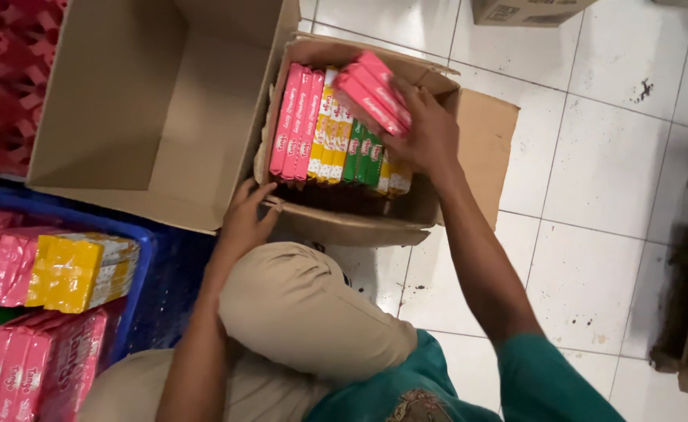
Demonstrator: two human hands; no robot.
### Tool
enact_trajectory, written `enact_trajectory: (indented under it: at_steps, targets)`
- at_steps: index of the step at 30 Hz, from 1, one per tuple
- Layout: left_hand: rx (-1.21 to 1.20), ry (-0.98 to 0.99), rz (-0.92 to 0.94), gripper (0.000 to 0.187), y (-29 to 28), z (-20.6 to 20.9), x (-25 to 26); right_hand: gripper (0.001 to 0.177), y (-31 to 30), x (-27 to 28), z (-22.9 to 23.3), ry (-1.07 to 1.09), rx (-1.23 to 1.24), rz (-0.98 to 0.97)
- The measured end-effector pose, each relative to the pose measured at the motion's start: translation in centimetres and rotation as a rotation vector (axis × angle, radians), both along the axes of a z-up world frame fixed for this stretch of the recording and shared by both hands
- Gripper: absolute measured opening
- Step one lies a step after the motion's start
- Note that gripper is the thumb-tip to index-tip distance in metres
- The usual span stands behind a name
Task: The person is packing small packets of Tango drink mix into a cardboard box. They pick up stacks of packets from a blue crate and place them into the box, arranging them neatly.
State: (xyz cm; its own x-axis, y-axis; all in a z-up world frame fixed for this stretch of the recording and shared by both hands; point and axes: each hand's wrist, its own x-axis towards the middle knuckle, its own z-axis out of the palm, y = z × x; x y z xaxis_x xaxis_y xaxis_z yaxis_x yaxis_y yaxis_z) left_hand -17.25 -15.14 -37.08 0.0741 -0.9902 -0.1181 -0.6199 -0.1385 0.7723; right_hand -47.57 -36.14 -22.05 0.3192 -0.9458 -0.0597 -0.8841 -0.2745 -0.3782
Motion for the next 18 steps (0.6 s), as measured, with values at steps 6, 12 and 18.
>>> enact_trajectory:
  at_steps: [6, 12, 18]
  targets:
    - [-0.037, -0.001, 0.008, 0.05, -0.1, 0.4, -0.3, 0.082, -5.1, 4.3, -1.3, -0.072, -0.326, 0.556]
    - [-0.057, 0.007, 0.009, 0.05, -0.3, -0.9, -0.3, 0.072, -8.9, 6.5, -3.6, 0.028, -0.139, 0.573]
    - [0.016, 0.036, 0.027, 0.049, -0.5, 1.4, -0.6, 0.076, -9.0, 6.2, -6.4, 0.113, -0.306, 0.565]
